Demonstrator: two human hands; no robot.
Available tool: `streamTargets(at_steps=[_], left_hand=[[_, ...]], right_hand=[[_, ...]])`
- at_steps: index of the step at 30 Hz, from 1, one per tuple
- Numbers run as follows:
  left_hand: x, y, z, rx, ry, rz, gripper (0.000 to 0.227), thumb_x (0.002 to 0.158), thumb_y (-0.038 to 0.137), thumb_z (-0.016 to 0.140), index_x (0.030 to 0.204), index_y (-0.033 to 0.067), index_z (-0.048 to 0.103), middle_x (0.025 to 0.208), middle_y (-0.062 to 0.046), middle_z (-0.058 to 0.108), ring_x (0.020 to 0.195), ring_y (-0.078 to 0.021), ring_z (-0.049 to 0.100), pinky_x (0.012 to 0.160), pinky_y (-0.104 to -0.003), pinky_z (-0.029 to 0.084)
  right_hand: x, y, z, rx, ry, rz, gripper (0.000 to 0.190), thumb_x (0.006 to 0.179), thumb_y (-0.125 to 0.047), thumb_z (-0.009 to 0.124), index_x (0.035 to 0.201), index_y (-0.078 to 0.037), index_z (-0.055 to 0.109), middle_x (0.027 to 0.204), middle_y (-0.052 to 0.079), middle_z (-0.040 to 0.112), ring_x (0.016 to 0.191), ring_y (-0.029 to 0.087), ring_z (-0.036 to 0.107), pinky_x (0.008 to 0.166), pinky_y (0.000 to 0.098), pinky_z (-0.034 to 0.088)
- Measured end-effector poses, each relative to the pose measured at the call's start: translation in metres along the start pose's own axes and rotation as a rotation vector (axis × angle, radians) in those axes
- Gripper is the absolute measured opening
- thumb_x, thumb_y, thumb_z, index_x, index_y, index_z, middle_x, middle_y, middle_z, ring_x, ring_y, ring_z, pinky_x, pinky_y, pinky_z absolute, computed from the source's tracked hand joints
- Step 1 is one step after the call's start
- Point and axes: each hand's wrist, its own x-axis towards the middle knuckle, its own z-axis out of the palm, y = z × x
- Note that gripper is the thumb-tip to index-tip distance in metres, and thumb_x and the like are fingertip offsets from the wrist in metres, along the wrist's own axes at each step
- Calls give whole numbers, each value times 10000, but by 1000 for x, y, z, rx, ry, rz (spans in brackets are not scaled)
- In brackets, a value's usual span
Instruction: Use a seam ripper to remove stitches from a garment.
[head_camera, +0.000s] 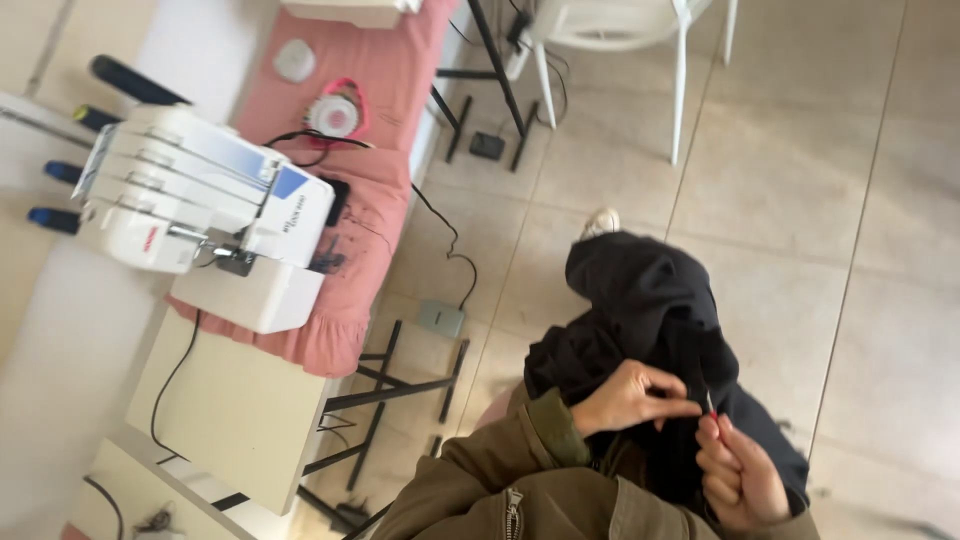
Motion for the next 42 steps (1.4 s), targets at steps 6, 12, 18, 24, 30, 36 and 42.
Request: streamTargets(at_steps=[6, 12, 18, 24, 30, 36, 42], left_hand=[[-2, -4, -5, 85, -39, 36, 240, 992, 205, 777, 854, 15, 726, 698, 20, 673, 649, -32, 600, 616, -192, 475], [0, -4, -10, 62, -81, 19, 282, 998, 244, 776, 841, 14, 732, 686, 10, 674, 649, -43, 623, 623, -192, 471], [2, -10, -10, 51, -109, -1, 272, 1006, 240, 763, 856, 16, 730, 700, 1, 682, 674, -53, 637, 652, -194, 484], [11, -33, -6, -219, -135, -71, 205, 1006, 226, 749, 1024, 36, 672, 840, -10, 679, 721, -73, 628, 649, -231, 523], [14, -12, -1, -265, -112, -145, 221, 1011, 261, 716, 1020, 47, 663, 836, 2, 673, 764, -73, 643, 616, -247, 550], [15, -21, 1, -170, 40, -114, 292, 1006, 252, 747, 822, 39, 667, 741, 10, 650, 652, -70, 613, 583, -229, 493], [11, -14, -1, -289, 31, -209, 189, 973, 155, 757, 840, 33, 704, 793, 10, 697, 705, -55, 614, 650, -224, 486]], right_hand=[[20, -22, -38, 210, -572, 322, 279, 1117, -352, 313, 1059, -143, 487, 607, -71, 244, 395, 72, 155, 343, 267, 153], [54, -22, -94, 104, -483, 273, 304, 1105, -361, 293, 1046, -129, 480, 588, -75, 239, 406, 62, 148, 339, 247, 173], [36, -26, -67, 112, -443, 255, 298, 1115, -356, 316, 1047, -126, 492, 596, -85, 247, 400, 54, 150, 332, 250, 171], [16, -13, -24, -92, -64, 79, 310, 1089, -369, 342, 1019, -113, 504, 590, -73, 257, 388, 62, 137, 294, 244, 143], [16, -2, -24, -78, -60, 17, 300, 1097, -336, 334, 1061, -90, 501, 626, -63, 287, 419, 57, 161, 306, 237, 150], [3, 4, -3, -96, -26, 0, 290, 1107, -324, 385, 1002, -87, 514, 624, -71, 292, 437, 48, 184, 320, 239, 152], [-25, 14, 40, -124, 19, -61, 294, 1112, -309, 410, 968, -84, 532, 632, -72, 307, 474, 43, 214, 369, 228, 178]])
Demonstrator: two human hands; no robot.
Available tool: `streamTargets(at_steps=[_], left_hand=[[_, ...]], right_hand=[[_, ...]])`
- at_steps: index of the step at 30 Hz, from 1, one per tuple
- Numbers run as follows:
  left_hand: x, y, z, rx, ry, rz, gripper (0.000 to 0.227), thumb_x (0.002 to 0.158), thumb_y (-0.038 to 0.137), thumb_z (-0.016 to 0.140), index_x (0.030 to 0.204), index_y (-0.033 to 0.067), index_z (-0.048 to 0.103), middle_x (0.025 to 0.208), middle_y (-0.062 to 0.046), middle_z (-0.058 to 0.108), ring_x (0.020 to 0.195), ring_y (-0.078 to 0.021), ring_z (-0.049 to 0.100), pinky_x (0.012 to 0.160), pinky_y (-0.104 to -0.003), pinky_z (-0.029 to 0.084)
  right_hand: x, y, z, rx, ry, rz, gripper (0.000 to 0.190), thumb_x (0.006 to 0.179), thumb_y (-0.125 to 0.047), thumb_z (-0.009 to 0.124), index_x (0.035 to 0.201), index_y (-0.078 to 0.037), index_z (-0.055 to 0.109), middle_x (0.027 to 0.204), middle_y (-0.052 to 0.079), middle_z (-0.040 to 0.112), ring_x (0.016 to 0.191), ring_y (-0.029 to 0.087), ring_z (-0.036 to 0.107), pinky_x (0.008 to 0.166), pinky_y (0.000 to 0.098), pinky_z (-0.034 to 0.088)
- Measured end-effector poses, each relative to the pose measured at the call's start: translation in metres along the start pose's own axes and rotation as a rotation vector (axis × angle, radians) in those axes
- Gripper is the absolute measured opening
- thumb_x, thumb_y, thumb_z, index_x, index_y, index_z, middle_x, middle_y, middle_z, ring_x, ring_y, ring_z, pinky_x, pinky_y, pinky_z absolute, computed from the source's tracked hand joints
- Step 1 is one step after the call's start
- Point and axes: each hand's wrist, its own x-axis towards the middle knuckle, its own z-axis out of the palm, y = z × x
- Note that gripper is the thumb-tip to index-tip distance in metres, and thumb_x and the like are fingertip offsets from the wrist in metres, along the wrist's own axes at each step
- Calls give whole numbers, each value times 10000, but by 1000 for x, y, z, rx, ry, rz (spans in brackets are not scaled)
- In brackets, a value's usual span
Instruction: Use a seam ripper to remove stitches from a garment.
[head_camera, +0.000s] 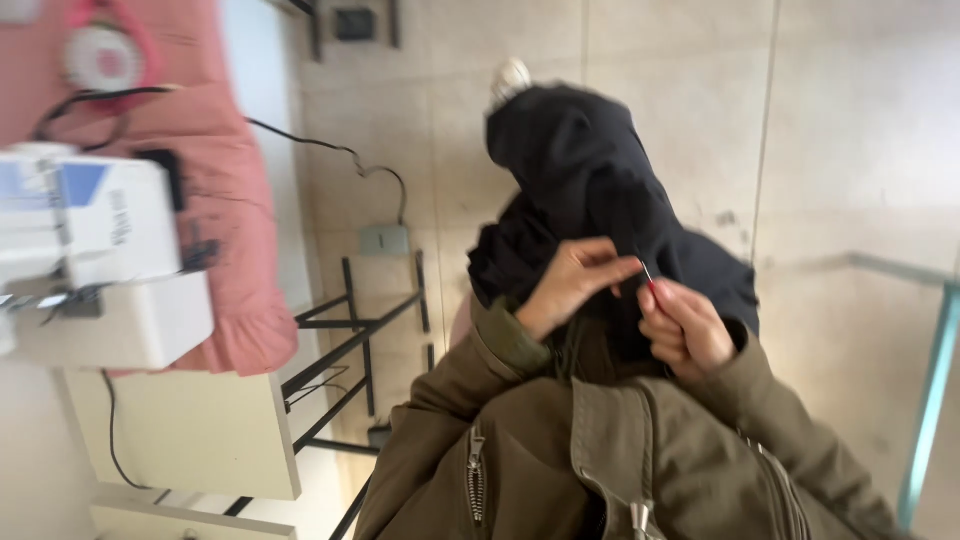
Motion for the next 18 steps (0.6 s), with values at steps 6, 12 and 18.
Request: streamTargets(at_steps=[6, 12, 18], left_hand=[[-6, 0, -1, -79, -51, -97, 105, 971, 108, 751, 935, 9, 744, 841, -12, 709, 738, -78, 621, 703, -233, 494], [-9, -9, -8, -84, -78, -84, 96, 996, 85, 759, 990, -11, 755, 882, -23, 719, 773, -85, 621, 730, -238, 504], [-8, 4, 0, 28, -86, -79, 119, 960, 83, 774, 1043, -2, 766, 902, -10, 733, 765, -63, 627, 715, -224, 523]], right_hand=[[-18, -4, 31, 33, -32, -21, 315, 1137, -283, 386, 970, -59, 530, 627, -77, 293, 490, 44, 208, 399, 225, 188], [-20, -1, 29, 12, -21, -1, 327, 1136, -275, 360, 956, -57, 523, 643, -63, 313, 498, 45, 213, 404, 223, 197], [-21, 3, 24, 14, -18, 3, 319, 1136, -268, 363, 963, -56, 527, 652, -66, 318, 491, 38, 213, 389, 216, 197]])
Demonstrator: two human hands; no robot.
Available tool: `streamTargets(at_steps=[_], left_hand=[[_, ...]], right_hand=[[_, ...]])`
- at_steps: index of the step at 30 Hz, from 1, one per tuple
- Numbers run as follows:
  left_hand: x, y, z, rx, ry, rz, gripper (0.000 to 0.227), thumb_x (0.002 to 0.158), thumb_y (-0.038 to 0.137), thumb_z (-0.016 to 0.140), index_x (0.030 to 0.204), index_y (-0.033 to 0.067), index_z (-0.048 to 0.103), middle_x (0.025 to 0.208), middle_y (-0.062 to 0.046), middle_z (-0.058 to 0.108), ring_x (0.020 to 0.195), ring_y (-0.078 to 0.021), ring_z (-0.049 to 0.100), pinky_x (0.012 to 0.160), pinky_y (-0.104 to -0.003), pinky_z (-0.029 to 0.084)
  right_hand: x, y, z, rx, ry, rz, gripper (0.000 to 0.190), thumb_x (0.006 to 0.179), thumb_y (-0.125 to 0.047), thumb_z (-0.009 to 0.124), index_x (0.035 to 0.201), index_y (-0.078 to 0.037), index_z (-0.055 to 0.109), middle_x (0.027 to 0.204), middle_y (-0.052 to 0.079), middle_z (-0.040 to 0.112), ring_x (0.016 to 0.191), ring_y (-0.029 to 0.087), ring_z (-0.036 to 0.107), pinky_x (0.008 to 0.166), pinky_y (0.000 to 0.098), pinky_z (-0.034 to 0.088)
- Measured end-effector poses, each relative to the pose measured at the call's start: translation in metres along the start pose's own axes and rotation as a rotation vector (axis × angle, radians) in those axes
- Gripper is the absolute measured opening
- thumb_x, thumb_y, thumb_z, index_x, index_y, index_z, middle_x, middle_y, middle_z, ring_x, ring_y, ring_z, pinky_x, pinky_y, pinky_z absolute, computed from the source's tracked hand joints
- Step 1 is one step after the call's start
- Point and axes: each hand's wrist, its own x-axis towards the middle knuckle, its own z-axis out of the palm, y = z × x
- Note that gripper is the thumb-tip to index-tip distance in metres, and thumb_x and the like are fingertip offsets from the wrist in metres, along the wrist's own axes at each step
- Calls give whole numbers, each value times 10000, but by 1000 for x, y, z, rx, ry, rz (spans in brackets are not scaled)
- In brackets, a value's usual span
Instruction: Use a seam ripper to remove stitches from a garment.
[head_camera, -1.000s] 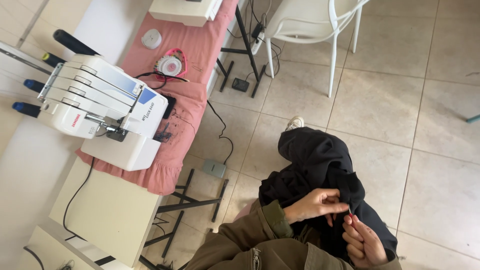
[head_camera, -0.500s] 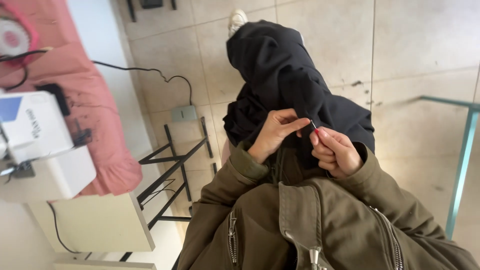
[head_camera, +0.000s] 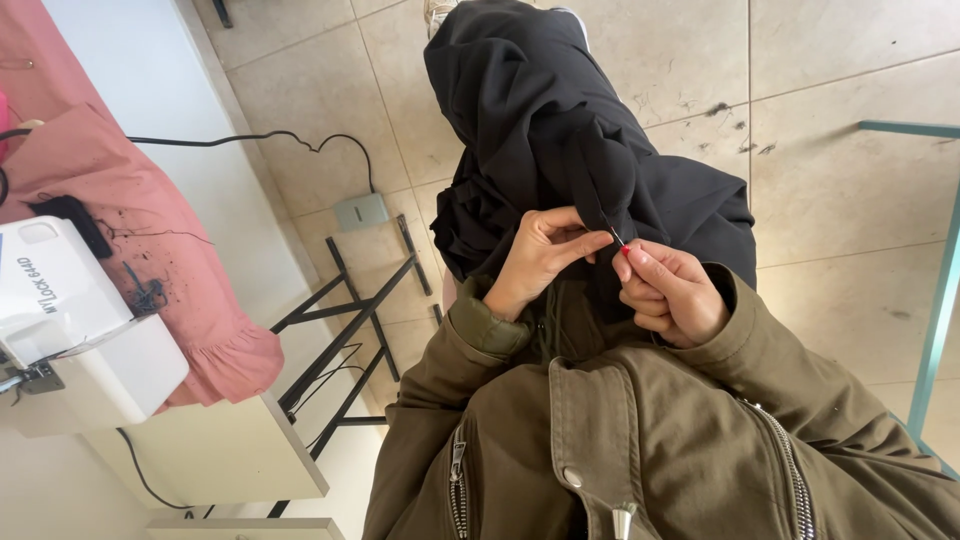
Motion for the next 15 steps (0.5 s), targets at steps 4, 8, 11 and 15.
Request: streamTargets(at_steps=[4, 8, 11, 15], left_hand=[[-1, 4, 1, 65, -5, 24, 131, 956, 90, 777, 1051, 0, 769, 918, 2, 735, 774, -47, 627, 708, -217, 528], [-1, 6, -1, 133, -28, 47, 115, 961, 95, 782, 1022, -2, 772, 898, 13, 721, 773, -38, 629, 700, -211, 521], [-2, 7, -3, 180, -44, 56, 104, 961, 95, 784, 1002, -1, 774, 881, 11, 718, 761, -38, 632, 687, -208, 513], [0, 9, -3, 228, -60, 70, 101, 958, 90, 785, 996, -4, 775, 880, 5, 720, 756, -42, 643, 681, -209, 517]], right_hand=[[-2, 0, -5, 66, 18, 27, 319, 1139, -271, 366, 969, -56, 530, 645, -71, 312, 480, 35, 212, 375, 212, 189], [-5, -2, -4, 164, 1, 60, 310, 1135, -269, 378, 978, -49, 532, 641, -79, 305, 473, 29, 210, 362, 210, 177], [-4, -3, -5, 206, 3, 82, 302, 1130, -264, 385, 977, -46, 529, 643, -81, 304, 470, 26, 205, 351, 211, 167], [-5, -1, -9, 267, -20, 94, 294, 1134, -257, 385, 977, -49, 519, 655, -77, 295, 473, 26, 192, 349, 211, 166]])
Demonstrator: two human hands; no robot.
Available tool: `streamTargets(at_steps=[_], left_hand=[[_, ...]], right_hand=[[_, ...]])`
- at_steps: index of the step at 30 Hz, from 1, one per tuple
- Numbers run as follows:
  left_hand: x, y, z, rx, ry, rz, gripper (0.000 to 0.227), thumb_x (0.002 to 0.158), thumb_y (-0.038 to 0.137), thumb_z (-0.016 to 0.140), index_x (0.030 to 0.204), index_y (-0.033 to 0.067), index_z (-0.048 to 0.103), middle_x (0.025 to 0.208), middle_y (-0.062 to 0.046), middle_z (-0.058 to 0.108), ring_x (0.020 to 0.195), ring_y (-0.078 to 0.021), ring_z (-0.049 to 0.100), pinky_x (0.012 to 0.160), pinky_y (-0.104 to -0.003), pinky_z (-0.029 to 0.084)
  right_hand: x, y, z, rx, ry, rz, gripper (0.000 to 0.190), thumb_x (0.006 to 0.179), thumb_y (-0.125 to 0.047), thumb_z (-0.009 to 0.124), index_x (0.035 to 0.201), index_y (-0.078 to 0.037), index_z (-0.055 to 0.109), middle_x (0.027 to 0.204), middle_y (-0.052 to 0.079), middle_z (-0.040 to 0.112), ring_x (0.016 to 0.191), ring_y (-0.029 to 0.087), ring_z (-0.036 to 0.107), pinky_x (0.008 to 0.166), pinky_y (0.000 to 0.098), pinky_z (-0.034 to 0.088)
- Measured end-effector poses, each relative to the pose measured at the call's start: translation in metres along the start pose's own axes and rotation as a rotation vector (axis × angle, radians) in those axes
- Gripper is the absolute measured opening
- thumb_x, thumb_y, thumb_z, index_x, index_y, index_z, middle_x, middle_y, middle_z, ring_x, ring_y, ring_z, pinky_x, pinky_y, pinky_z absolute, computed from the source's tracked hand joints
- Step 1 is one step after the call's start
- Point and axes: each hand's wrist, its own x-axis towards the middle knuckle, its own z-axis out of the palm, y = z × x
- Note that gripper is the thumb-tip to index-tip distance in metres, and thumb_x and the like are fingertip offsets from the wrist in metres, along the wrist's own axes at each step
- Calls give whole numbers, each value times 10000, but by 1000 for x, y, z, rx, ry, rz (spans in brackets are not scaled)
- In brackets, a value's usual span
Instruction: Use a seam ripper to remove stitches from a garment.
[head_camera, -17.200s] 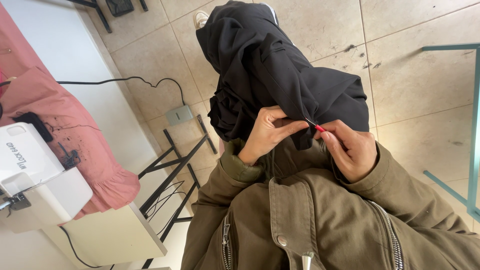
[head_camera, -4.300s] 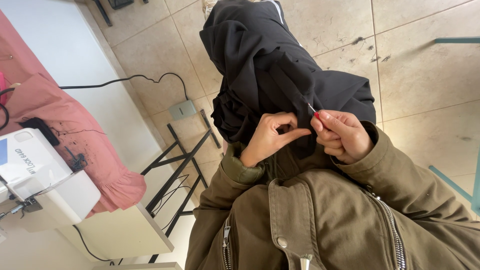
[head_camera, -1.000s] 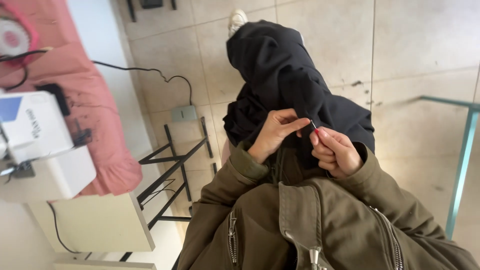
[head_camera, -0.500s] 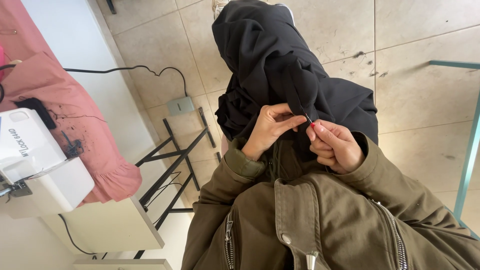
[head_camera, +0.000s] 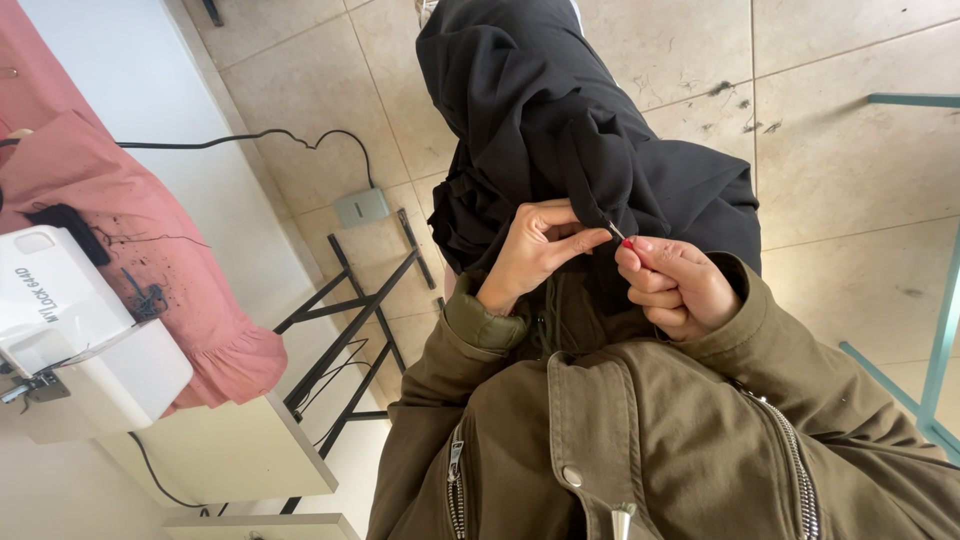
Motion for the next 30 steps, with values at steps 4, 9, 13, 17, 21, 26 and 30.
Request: streamTargets(at_steps=[4, 9, 13, 17, 21, 26, 30], left_hand=[[-3, 1, 4, -70, 7, -22, 124, 968, 88, 772, 1039, -13, 762, 929, -4, 727, 791, -52, 662, 719, -221, 542], [-7, -5, -2, -180, 52, -4, 175, 1032, 56, 725, 1182, -27, 691, 1015, -30, 712, 878, -77, 667, 808, -248, 567], [-7, 7, 1, -212, 32, -8, 220, 1052, 46, 704, 1251, -14, 632, 1033, -29, 692, 914, -78, 652, 831, -250, 562], [-1, 27, 4, -153, 32, -12, 288, 1027, 60, 693, 1282, 6, 572, 1030, -19, 686, 918, -61, 639, 819, -233, 549], [-7, 39, 7, 38, 135, 51, 283, 988, 57, 736, 1181, 28, 531, 1001, -41, 711, 916, -83, 681, 825, -237, 567], [-20, 71, 32, 504, 360, 304, 255, 956, 50, 799, 1098, 33, 588, 974, -80, 660, 837, -168, 670, 753, -257, 558], [-24, 81, 41, 743, 399, 401, 284, 899, 110, 841, 1036, 20, 609, 1010, -115, 657, 874, -242, 661, 734, -300, 563]], right_hand=[[-6, -5, 13, -126, 1, -55, 292, 1139, -243, 399, 985, -35, 534, 653, -79, 332, 482, 27, 225, 382, 210, 211], [-19, -31, 27, -1287, 130, -512, 159, 1024, -145, 518, 1017, -37, 634, 745, -35, 595, 638, 42, 487, 583, 217, 422], [-3, -40, 41, -1362, 300, -658, 130, 1013, -129, 583, 1063, -25, 643, 825, -12, 609, 673, 62, 486, 617, 227, 411], [19, -31, 33, -1288, 306, -690, 170, 993, -124, 697, 1102, 0, 657, 845, 3, 587, 710, 47, 465, 632, 215, 399], [29, -16, 14, -943, 198, -661, 71, 1039, -68, 676, 1043, 2, 662, 944, -19, 652, 786, 14, 519, 694, 185, 434], [22, -17, 26, -993, 235, -661, 54, 1033, -35, 679, 1055, 15, 680, 949, 1, 656, 784, 26, 520, 690, 190, 426], [22, -17, 38, -1182, 204, -765, 50, 999, -13, 700, 1038, 18, 705, 974, 57, 712, 820, 65, 620, 717, 203, 489]])
